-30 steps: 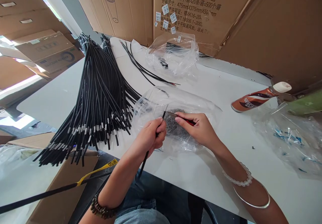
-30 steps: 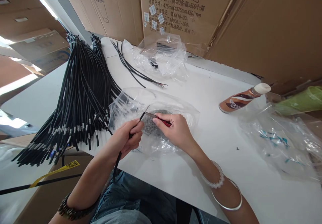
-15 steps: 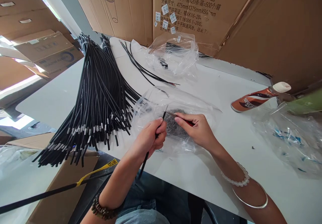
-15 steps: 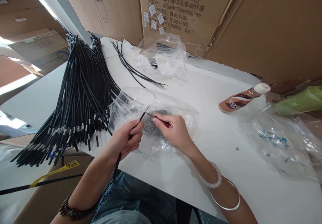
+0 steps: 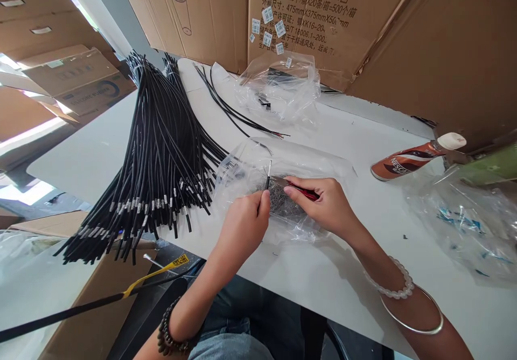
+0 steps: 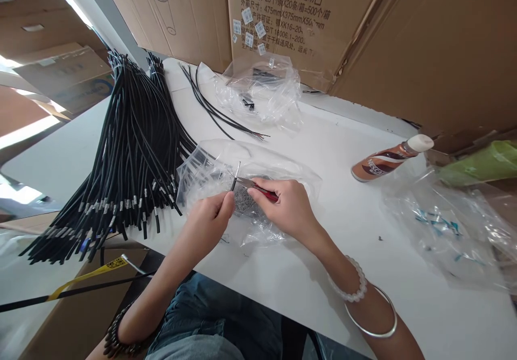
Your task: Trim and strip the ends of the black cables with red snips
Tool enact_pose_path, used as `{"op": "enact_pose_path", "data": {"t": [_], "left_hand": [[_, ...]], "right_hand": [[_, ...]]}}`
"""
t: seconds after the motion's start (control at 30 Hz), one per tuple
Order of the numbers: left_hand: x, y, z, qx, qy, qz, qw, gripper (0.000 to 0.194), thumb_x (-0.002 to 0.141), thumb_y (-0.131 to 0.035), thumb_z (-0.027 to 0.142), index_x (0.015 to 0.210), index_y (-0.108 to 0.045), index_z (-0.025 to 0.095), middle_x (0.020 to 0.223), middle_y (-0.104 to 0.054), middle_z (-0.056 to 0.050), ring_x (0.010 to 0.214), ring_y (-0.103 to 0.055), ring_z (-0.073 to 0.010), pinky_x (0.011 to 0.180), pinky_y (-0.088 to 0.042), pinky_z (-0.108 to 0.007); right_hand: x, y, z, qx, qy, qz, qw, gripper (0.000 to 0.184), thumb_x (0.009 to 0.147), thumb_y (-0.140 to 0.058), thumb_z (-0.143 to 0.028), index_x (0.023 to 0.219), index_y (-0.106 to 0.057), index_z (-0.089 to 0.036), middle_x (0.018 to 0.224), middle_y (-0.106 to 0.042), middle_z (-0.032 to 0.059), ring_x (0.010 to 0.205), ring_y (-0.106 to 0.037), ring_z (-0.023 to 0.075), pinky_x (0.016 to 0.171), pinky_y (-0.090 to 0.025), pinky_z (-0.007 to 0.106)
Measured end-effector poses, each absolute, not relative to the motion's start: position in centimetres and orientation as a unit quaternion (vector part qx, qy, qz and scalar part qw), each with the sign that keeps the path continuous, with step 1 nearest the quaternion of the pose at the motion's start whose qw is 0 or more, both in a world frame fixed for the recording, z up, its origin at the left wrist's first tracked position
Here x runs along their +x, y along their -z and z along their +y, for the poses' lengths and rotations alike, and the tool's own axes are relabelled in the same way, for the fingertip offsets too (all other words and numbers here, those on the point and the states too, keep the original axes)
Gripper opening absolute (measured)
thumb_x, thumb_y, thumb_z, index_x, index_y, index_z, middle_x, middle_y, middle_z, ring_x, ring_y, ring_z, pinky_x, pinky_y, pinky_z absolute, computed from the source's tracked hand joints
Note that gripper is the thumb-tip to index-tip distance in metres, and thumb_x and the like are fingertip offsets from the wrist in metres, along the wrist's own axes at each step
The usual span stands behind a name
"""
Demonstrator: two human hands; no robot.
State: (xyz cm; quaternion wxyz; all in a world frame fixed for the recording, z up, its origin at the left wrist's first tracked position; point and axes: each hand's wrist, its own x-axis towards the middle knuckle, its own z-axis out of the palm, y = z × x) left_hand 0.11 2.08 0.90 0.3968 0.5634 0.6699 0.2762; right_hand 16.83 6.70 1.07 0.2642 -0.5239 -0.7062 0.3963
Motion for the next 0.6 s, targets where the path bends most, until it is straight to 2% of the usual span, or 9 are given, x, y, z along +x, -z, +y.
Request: {"op": "enact_pose_path", "data": {"t": [0.3, 0.6], "left_hand": [[0.13, -0.83, 1.78, 0.602, -0.19, 0.705, 0.324, 0.039, 0.097, -0.039, 0.026, 0.059, -0.029, 0.022, 0.051, -0.027, 0.006, 0.047, -0.022, -0.0134, 0.055, -0.013, -0.032], [0.04, -0.36, 1.5, 0.619, -0.157, 0.721, 0.267, 0.038, 0.096, -0.043, 0.027, 0.06, -0.032, 0.022, 0.051, -0.027, 0.006, 0.046, -0.018, -0.0134, 0.052, -0.013, -0.03]], "right_hand": [[16.89, -0.92, 6.9, -0.527, -0.388, -0.717, 0.24, 0.029, 0.086, -0.065, -0.04, 0.109, -0.075, -0.024, 0.115, -0.069, 0.0019, 0.11, -0.066, 0.0267, 0.095, -0.057, 0.043], [16.63, -0.74, 7.23, -0.532, -0.366, -0.73, 0.221, 0.023, 0.086, -0.064, -0.037, 0.103, -0.077, -0.028, 0.107, -0.072, 0.0007, 0.1, -0.069, 0.0268, 0.084, -0.059, 0.043]]}}
